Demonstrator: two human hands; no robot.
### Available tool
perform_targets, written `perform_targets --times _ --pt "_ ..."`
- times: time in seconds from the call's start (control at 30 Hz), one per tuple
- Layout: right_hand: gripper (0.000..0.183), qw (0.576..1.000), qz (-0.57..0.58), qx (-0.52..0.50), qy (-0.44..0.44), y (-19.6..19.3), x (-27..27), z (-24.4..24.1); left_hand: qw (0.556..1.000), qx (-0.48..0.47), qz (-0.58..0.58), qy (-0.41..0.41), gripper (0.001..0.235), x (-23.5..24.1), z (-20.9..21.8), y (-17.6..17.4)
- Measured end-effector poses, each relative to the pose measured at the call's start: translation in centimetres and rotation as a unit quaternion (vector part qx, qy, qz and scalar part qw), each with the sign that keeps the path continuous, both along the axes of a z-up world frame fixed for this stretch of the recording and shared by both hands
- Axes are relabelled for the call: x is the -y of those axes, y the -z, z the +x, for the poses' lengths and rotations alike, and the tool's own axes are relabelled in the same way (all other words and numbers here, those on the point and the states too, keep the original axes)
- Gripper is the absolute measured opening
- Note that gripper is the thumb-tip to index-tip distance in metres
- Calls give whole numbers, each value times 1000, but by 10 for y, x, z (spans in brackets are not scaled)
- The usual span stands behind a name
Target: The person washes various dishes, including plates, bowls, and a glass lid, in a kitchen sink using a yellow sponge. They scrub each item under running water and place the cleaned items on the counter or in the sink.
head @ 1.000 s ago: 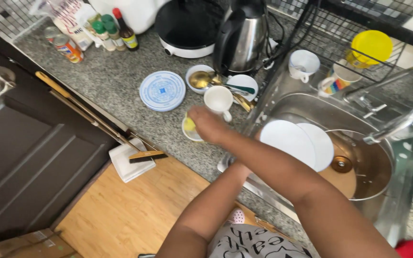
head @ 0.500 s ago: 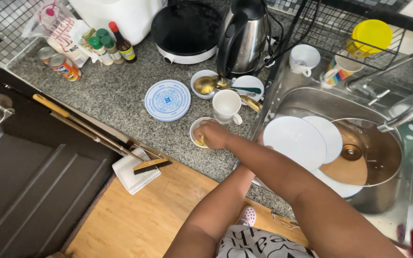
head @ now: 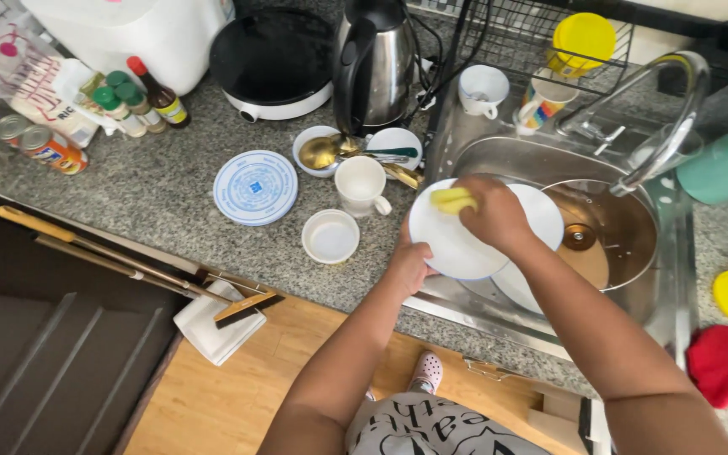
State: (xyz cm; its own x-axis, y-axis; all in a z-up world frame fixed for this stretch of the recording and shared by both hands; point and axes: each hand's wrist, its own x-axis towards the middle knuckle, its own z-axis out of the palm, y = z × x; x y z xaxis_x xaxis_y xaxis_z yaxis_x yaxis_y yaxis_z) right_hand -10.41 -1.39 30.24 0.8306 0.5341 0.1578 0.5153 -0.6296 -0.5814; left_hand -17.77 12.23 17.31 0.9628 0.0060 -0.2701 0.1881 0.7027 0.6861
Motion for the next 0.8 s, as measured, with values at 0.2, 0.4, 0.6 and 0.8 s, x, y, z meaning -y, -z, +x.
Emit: perform_targets --times 0.2,0.4,0.6,0.8 --pt "40 996 36 55 -57 104 31 -4 991 -105 77 37 101 17 30 7" --pt "29 967 -225 95 -70 88 72 31 981 -133 130 46 97 22 30 -17" --pt "31 981 12 144 -126 113 56 24 990 -111 77 42 101 40 47 0" --pt "24 955 -231 163 -85 109 88 52 982 -130 130 33 100 51 33 -43"
